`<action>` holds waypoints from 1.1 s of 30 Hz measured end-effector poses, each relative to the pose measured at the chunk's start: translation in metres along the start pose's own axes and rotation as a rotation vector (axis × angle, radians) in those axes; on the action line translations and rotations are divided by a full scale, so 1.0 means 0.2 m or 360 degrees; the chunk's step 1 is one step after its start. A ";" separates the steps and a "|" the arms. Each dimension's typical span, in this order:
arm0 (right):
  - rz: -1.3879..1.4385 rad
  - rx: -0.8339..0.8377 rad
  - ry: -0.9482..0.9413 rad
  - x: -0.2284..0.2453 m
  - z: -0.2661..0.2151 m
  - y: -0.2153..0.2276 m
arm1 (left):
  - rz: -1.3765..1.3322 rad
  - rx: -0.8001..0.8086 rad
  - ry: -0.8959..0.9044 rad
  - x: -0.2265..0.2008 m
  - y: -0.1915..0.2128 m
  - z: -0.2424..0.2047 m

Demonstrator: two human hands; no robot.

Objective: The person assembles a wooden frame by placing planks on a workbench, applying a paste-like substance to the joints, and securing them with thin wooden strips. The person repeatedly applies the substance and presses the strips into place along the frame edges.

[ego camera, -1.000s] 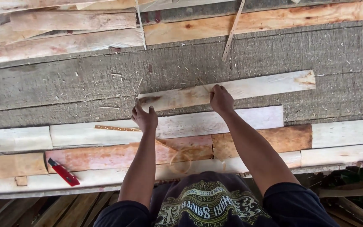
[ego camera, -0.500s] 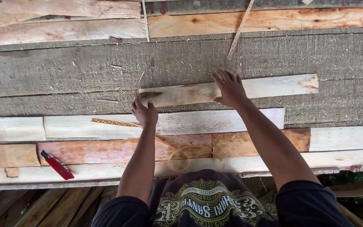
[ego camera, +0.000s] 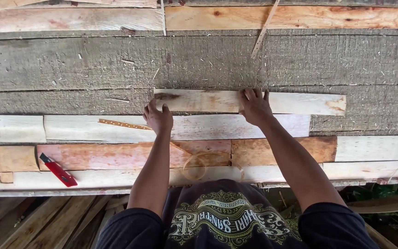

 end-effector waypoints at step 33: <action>0.0222 0.0088 -0.0040 0.39 0.05 -0.09 | -0.0959 0.0428 0.0395 0.46 0.23 0.28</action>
Point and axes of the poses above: each hand's wrist, its own z-axis towards the middle knuckle, its own y-axis out of the back of the hand, x = y × z, the point moved 5 cm from there along z, towards the middle knuckle, and after that the axes turned 9 degrees about -x, right-handed, at the moved point
